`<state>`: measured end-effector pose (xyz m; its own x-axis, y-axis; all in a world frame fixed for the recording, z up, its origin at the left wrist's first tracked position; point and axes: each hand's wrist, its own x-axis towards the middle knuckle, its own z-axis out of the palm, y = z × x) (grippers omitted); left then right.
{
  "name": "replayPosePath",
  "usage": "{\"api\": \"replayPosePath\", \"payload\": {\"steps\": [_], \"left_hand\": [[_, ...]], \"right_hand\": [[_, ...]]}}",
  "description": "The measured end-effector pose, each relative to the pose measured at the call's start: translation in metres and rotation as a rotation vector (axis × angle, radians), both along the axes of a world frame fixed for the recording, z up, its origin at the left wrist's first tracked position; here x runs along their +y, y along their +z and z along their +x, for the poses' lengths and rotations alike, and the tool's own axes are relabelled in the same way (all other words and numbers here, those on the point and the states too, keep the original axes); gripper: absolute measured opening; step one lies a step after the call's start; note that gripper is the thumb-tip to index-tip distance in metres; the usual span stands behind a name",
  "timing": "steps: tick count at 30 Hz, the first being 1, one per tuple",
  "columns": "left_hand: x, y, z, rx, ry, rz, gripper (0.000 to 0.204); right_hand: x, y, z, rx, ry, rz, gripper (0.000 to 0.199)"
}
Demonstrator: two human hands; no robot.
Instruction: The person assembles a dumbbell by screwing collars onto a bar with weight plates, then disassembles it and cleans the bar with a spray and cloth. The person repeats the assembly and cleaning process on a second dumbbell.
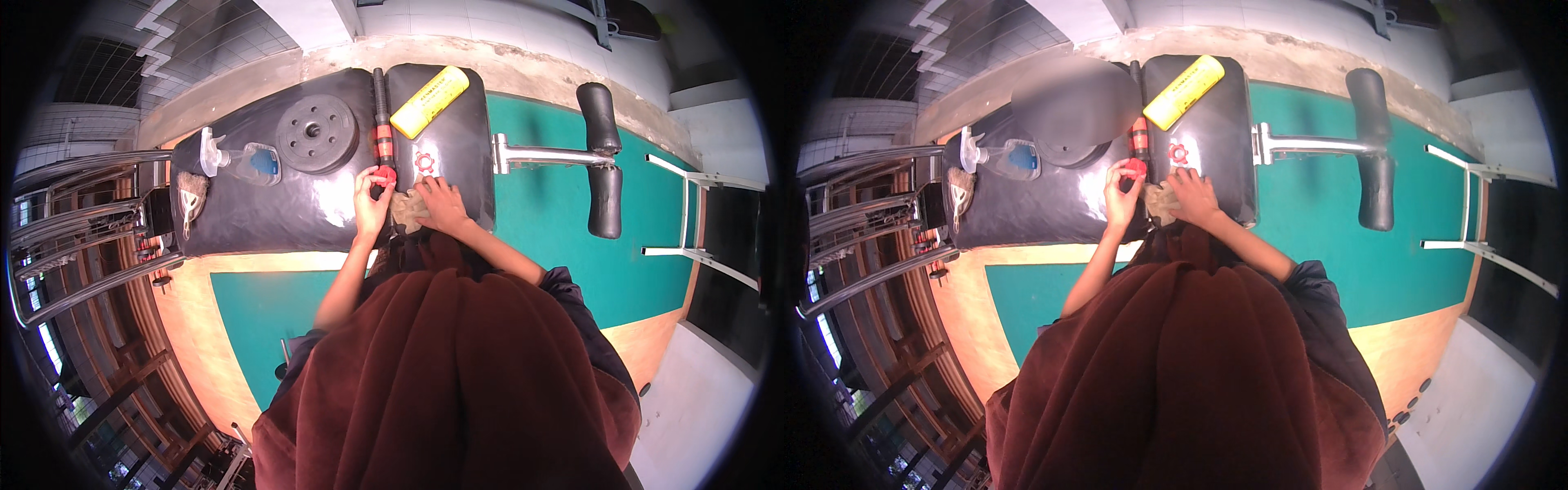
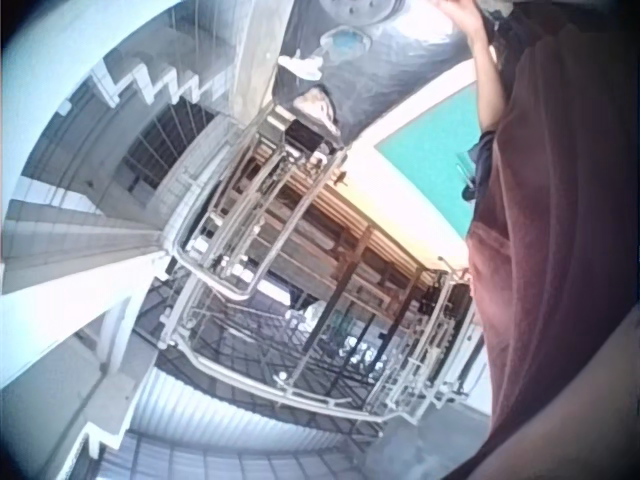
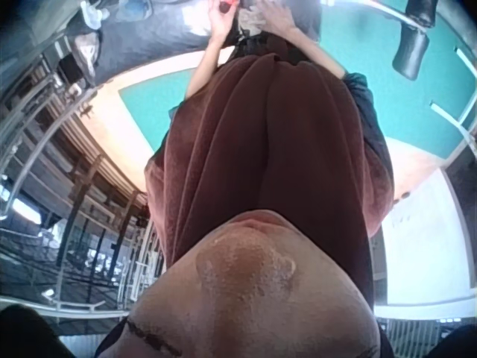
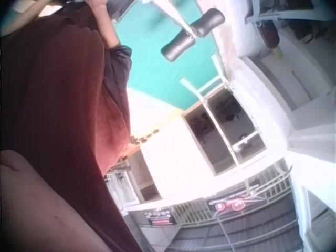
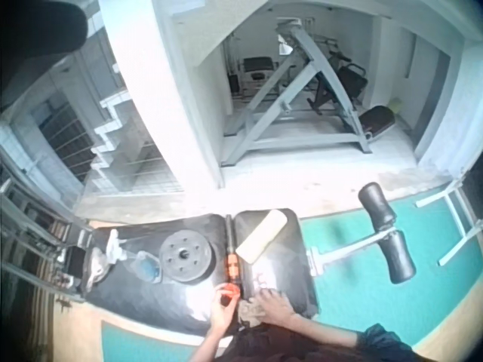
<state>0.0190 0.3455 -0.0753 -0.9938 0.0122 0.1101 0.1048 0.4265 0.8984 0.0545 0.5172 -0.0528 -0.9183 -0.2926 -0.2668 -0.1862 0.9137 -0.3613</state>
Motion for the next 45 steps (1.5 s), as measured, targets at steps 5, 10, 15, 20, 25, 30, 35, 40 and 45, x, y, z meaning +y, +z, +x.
{"api": "replayPosePath", "payload": {"steps": [5,10,15,20,25,30,35,40,45], "left_hand": [[0.009,-0.006,-0.011,-0.075,-0.081,-0.094,0.018],[0.022,-0.01,-0.022,-0.09,-0.135,-0.337,0.016],[0.03,-0.016,-0.029,-0.064,-0.09,-0.54,0.015],[0.035,-0.023,-0.032,-0.094,-0.125,-0.578,0.019],[0.033,-0.014,-0.019,-0.063,-0.014,-0.46,0.03],[0.017,0.003,0.022,-0.209,-0.153,-0.063,0.04],[0.013,0.001,0.049,-0.068,-0.355,-0.202,0.048],[0.018,0.003,0.039,-0.212,-0.303,-0.053,0.05],[0.022,0.015,0.031,-0.315,-0.397,-0.088,0.049]], "right_hand": [[0.004,-0.001,0.002,0.153,-0.049,-0.155,0.071],[0.014,-0.015,-0.014,0.305,-0.187,-0.297,0.056],[0.013,-0.03,-0.043,0.189,-0.495,-0.406,0.046],[0.006,-0.042,-0.054,0.112,-0.483,-0.436,0.042],[-0.002,-0.043,-0.057,0.152,-0.541,-0.61,0.04],[0.021,-0.014,-0.02,0.187,-0.445,-0.672,0.053],[0.036,-0.005,0.019,0.136,-0.023,-0.383,0.058],[0.042,-0.016,0.005,0.054,-0.069,-0.457,0.066],[0.059,-0.007,-0.001,0.061,-0.095,-0.529,0.066]]}}
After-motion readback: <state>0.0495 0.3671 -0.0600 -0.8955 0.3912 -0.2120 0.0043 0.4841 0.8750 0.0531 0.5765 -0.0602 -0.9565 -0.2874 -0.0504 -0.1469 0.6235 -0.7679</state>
